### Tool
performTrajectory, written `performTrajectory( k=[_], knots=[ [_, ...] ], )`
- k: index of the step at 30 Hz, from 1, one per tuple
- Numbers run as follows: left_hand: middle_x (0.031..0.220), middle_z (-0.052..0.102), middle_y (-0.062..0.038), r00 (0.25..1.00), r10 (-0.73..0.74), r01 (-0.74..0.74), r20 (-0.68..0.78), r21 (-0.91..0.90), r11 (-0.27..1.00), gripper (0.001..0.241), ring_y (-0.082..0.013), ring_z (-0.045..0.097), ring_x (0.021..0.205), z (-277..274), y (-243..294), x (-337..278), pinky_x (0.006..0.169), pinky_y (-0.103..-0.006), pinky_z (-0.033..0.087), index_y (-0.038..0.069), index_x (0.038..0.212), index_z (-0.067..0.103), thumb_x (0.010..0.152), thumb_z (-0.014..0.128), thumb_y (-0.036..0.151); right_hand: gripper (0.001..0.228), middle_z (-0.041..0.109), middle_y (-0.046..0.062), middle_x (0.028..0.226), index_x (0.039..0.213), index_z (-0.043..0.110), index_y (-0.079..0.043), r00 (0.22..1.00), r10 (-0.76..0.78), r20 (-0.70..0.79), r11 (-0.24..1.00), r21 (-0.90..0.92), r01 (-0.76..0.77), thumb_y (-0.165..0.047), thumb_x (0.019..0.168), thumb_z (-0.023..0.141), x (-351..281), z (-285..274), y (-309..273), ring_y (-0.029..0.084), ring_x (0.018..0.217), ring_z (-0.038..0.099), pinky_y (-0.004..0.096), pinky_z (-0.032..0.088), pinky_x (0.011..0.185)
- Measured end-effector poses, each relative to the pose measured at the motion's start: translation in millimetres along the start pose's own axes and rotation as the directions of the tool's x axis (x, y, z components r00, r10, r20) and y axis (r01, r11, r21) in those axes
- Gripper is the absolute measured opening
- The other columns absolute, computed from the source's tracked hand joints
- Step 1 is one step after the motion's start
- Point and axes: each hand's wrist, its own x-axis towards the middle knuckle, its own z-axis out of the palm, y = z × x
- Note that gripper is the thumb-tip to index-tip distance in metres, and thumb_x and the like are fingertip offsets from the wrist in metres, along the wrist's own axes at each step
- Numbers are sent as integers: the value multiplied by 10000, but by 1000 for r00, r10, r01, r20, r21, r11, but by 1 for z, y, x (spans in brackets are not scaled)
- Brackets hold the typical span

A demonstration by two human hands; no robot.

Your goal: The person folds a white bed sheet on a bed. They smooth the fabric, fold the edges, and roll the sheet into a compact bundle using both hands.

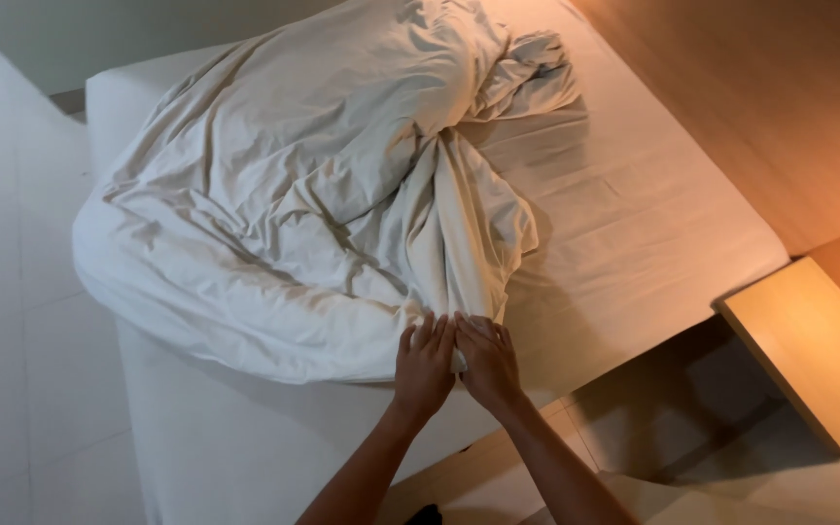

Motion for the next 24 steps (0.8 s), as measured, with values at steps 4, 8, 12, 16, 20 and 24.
performTrajectory(
  k=[4, 8, 12, 16, 20, 24],
  knots=[
    [1442, 615, -181, 1000, -25, 25, -9, 63, 998, 613, -337, 453, 1455, -7, -3, 1, 1158, -515, 316, -28, 1417, 561, 816, 673, 10, 607, 655, 109, 1399, 1265, 684, -11, 999, -33, -28, 998, 55, 35, 24, 666, 780, 12, -1, -1, 289, 1298, 549, 423, 407, 1067],
    [1442, 612, -169, 996, -83, 81, 32, 52, 995, 662, -317, 447, 1451, -32, -5, 5, 1149, -529, 299, -23, 1387, 583, 729, 652, -42, 651, 671, 134, 1345, 1288, 650, 10, 991, -61, -118, 985, 153, 79, -56, 660, 809, 28, 8, 6, 304, 1223, 596, 425, 437, 1011],
    [1453, 615, -159, 996, -94, 94, -8, 22, 995, 662, -324, 434, 1465, -35, -9, 3, 1144, -541, 294, -14, 1362, 594, 705, 641, -79, 664, 689, 153, 1318, 1382, 591, 24, 963, -98, -250, 983, 129, 133, -96, 754, 771, 40, 29, 27, 318, 1207, 621, 418, 452, 1004],
    [1451, 616, -143, 992, -120, 120, -34, 3, 993, 682, -315, 439, 1468, -48, -8, 2, 1154, -531, 286, 8, 1370, 590, 697, 645, -87, 648, 709, 132, 1314, 1441, 568, 1, 952, -93, -290, 983, 125, 134, -103, 824, 737, 54, 50, 55, 311, 1202, 631, 406, 460, 1022],
    [1460, 609, -133, 989, -146, 146, -1, -6, 989, 752, -319, 435, 1467, -72, -5, 7, 1157, -511, 273, 11, 1400, 569, 661, 645, -101, 724, 729, 116, 1233, 1489, 533, -18, 976, 30, -217, 997, 78, -13, -112, 801, 738, 61, 65, 84, 306, 1171, 624, 407, 457, 996],
    [1468, 596, -129, 989, -144, 145, 29, -38, 989, 765, -332, 422, 1462, -79, -8, 9, 1154, -528, 263, 5, 1399, 558, 648, 663, -99, 728, 745, 80, 1165, 1517, 524, -47, 984, 99, -148, 995, 11, -99, -83, 820, 731, 59, 73, 114, 281, 1184, 614, 404, 451, 994]
  ],
)
